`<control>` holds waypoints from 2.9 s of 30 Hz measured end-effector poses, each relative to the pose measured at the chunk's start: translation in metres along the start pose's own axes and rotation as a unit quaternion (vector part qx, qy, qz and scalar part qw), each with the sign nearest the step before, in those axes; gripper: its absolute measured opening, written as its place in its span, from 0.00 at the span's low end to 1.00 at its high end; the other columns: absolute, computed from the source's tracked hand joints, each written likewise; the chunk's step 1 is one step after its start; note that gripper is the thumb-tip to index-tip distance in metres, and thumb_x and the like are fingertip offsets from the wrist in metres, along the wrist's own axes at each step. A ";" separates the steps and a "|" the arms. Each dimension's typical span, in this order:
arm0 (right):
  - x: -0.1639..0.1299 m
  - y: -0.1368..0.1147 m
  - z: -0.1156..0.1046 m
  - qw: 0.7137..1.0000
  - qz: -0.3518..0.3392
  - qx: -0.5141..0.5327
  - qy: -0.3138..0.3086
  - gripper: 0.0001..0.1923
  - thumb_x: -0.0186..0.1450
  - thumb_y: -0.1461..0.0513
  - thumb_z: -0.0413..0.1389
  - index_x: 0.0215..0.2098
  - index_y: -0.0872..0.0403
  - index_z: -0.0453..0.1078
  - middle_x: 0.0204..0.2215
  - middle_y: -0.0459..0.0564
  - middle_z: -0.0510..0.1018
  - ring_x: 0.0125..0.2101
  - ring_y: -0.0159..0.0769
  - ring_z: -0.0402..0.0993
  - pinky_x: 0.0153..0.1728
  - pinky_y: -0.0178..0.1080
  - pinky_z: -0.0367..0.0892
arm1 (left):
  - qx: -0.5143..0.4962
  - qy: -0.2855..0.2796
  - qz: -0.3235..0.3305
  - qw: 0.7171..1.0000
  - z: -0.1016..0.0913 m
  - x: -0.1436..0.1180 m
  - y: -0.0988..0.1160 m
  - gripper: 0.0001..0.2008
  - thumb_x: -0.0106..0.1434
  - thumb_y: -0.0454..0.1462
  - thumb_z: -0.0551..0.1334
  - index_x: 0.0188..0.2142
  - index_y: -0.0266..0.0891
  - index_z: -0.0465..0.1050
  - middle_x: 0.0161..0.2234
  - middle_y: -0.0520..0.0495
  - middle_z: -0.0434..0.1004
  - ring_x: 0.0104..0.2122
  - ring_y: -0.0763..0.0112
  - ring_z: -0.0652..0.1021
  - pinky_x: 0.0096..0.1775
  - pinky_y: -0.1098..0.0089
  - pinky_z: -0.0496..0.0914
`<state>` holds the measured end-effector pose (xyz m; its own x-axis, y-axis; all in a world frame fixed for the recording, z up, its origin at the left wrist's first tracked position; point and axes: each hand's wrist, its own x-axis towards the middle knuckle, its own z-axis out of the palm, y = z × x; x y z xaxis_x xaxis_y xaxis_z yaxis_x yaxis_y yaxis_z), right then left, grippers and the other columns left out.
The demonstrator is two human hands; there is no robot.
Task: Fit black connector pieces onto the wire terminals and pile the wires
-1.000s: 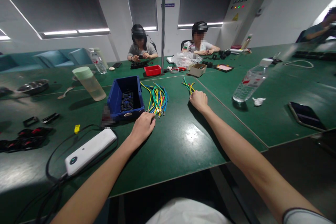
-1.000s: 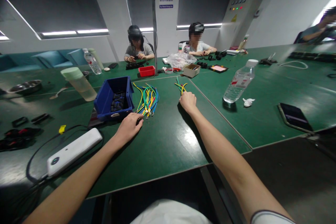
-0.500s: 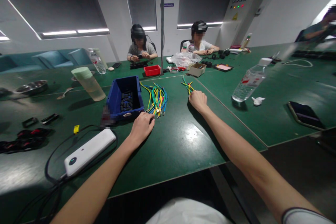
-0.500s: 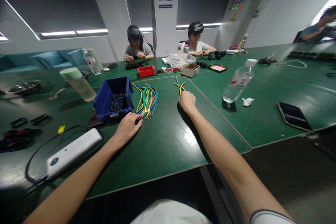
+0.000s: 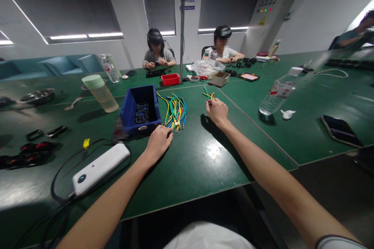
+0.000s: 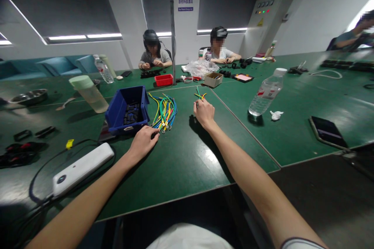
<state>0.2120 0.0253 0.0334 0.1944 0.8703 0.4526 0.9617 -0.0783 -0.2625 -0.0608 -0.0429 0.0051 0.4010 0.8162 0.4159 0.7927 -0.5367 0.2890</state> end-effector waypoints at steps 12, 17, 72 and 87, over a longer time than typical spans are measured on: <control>-0.025 -0.036 0.007 0.981 -0.169 0.069 -0.060 0.16 0.67 0.56 0.46 0.42 0.51 0.73 0.36 0.51 0.78 0.36 0.36 0.73 0.36 0.34 0.60 | -0.008 0.000 0.004 1.000 0.003 -0.001 -0.001 0.10 0.61 0.32 0.56 0.40 0.39 0.73 0.39 0.45 0.76 0.42 0.63 0.73 0.46 0.62 0.68; -0.030 -0.040 0.011 0.971 -0.203 0.073 -0.102 0.15 0.67 0.56 0.47 0.42 0.51 0.73 0.36 0.51 0.78 0.36 0.36 0.72 0.36 0.34 0.60 | -0.014 -0.001 -0.007 1.000 0.004 -0.001 0.000 0.11 0.62 0.32 0.55 0.40 0.40 0.73 0.39 0.45 0.74 0.42 0.64 0.73 0.47 0.63 0.68; -0.031 -0.040 0.021 0.952 -0.220 0.103 -0.187 0.17 0.67 0.53 0.47 0.41 0.51 0.74 0.33 0.50 0.80 0.33 0.35 0.73 0.31 0.33 0.56 | -0.101 0.344 0.046 0.932 -0.026 0.003 0.014 0.08 0.61 0.28 0.56 0.39 0.39 0.70 0.34 0.48 0.71 0.35 0.71 0.73 0.39 0.68 0.69; -0.035 -0.042 0.023 0.947 -0.236 0.147 -0.159 0.19 0.66 0.52 0.48 0.49 0.52 0.68 0.33 0.50 0.79 0.32 0.35 0.73 0.31 0.34 0.56 | -0.131 0.428 0.073 0.891 -0.031 0.002 0.012 0.09 0.60 0.28 0.58 0.39 0.39 0.67 0.34 0.49 0.71 0.35 0.72 0.73 0.38 0.68 0.71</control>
<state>0.1609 0.0091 0.0093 -0.3565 0.8807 0.3118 0.8226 0.4541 -0.3423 -0.0650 -0.0538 0.0367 -0.0956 0.3312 0.9387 0.5813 -0.7469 0.3227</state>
